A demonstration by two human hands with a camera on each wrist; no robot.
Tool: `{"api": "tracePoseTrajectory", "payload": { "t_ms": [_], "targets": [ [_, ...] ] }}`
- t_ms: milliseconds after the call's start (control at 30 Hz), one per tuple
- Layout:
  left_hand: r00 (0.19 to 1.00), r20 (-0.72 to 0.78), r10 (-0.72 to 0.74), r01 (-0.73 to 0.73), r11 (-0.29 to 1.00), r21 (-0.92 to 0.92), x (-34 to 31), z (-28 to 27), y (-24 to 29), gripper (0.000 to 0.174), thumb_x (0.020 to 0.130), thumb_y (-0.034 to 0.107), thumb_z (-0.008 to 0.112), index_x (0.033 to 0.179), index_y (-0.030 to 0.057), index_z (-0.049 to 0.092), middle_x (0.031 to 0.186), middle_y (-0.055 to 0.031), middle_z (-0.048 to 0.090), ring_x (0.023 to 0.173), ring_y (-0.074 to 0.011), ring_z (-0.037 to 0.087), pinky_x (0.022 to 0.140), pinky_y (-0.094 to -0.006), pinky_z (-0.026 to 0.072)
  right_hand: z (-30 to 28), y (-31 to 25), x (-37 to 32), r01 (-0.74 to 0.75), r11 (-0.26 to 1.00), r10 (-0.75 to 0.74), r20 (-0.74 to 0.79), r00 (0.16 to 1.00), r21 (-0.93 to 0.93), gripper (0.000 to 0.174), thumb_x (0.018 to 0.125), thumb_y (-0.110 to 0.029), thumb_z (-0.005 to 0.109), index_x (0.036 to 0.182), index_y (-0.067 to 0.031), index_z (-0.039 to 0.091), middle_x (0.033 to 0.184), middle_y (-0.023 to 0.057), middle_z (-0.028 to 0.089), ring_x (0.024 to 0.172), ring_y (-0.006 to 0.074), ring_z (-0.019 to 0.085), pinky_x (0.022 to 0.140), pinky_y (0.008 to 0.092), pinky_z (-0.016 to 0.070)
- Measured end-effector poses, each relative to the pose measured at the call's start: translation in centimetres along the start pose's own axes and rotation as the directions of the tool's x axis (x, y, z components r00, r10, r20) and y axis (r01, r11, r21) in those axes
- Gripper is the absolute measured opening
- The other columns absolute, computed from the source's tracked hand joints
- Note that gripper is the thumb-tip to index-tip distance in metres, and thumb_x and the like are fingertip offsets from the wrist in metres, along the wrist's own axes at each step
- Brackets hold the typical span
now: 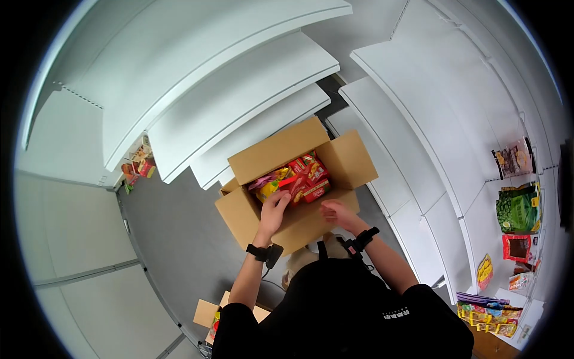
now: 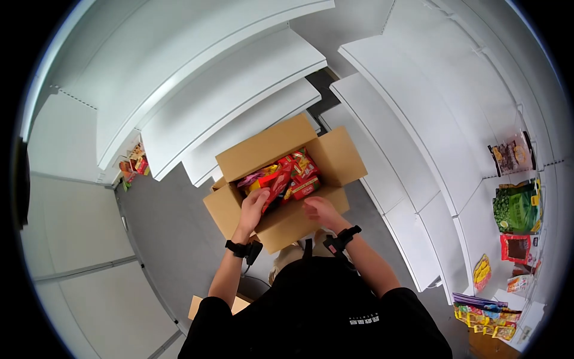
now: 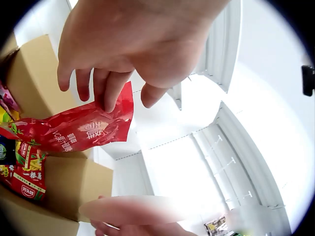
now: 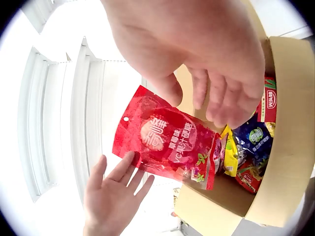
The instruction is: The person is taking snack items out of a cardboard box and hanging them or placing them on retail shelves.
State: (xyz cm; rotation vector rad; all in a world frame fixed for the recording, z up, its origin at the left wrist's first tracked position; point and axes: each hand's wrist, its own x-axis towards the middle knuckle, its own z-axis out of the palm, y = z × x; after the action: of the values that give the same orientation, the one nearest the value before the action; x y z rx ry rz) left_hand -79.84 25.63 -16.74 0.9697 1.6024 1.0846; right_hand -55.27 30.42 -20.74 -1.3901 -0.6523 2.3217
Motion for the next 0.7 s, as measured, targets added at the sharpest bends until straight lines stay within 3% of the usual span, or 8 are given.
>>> {"api": "tracePoseTrajectory", "payload": {
  "t_ms": [167,300,367,500,600,700],
  "targets": [
    [0.992,0.058,0.115,-0.108,0.987,-0.121,-4.2,-2.6,7.4,0.03,0.092,0.022,0.055,0.108,-0.0022,0.064,0.109,-0.0107,0.061,0.108,-0.0188,0.052,0.095,-0.0288,0.0369,2.7,-0.3,-1.3,0.176,0.978,-0.174,0.034,0.984,-0.108,0.036,0.086,-0.026,0.06,0.118,-0.0105,0.051,0.111,0.0032,0.06,0.098,0.0155,0.057,0.083,0.0318,0.0448],
    [0.965,0.071,0.254,-0.236,0.953,-0.191,-6.6,-4.0,9.4,0.026,0.092,0.016,0.055,0.109,-0.0017,0.064,0.11,-0.0074,0.061,0.107,-0.0165,0.051,0.094,-0.0293,0.0377,6.3,-2.4,-5.1,0.307,0.927,-0.303,0.052,0.952,-0.218,0.052,0.086,-0.025,0.061,0.132,-0.0102,0.041,0.125,0.0042,0.053,0.111,0.0155,0.051,0.092,0.0308,0.0394],
    [0.956,0.111,0.272,-0.241,0.942,-0.235,-7.5,-4.7,10.1,0.025,0.092,0.014,0.055,0.11,-0.0012,0.063,0.112,-0.0056,0.059,0.108,-0.0154,0.051,0.093,-0.0293,0.0388,7.3,-2.6,-6.1,0.376,0.913,-0.358,0.131,0.924,-0.159,0.053,0.087,-0.023,0.061,0.133,-0.009,0.04,0.129,0.0045,0.05,0.115,0.0155,0.049,0.095,0.0313,0.0376],
    [0.958,0.224,0.18,-0.039,0.853,-0.521,-10.0,-5.5,12.8,0.025,0.093,0.014,0.054,0.113,-0.0003,0.062,0.119,-0.0034,0.055,0.11,-0.0148,0.051,0.091,-0.0306,0.0426,9.9,-2.6,-9.4,0.458,0.888,-0.448,0.27,0.852,0.026,0.051,0.088,-0.018,0.061,0.133,-0.0075,0.039,0.129,0.0044,0.049,0.118,0.0163,0.048,0.098,0.0338,0.0377],
    [0.939,0.286,0.189,0.035,0.775,-0.63,-10.8,-5.9,13.4,0.026,0.094,0.013,0.052,0.116,-0.0001,0.06,0.123,-0.0036,0.053,0.111,-0.0149,0.051,0.091,-0.0333,0.0447,10.4,-1.5,-9.9,0.401,0.897,-0.442,0.377,0.814,0.187,0.048,0.088,-0.012,0.061,0.131,-0.0066,0.041,0.126,0.0053,0.052,0.114,0.0166,0.051,0.097,0.0343,0.041],
    [0.926,0.311,0.215,0.053,0.74,-0.67,-11.2,-6.0,13.1,0.031,0.093,0.012,0.051,0.122,0.0009,0.054,0.125,-0.0053,0.053,0.112,-0.0167,0.051,0.091,-0.0358,0.0461,10.8,-0.6,-12.2,0.343,0.918,-0.397,0.413,0.82,0.201,0.047,0.087,-0.01,0.062,0.129,-0.0065,0.043,0.119,0.006,0.056,0.106,0.0169,0.057,0.091,0.0337,0.0456]
  ]
}}
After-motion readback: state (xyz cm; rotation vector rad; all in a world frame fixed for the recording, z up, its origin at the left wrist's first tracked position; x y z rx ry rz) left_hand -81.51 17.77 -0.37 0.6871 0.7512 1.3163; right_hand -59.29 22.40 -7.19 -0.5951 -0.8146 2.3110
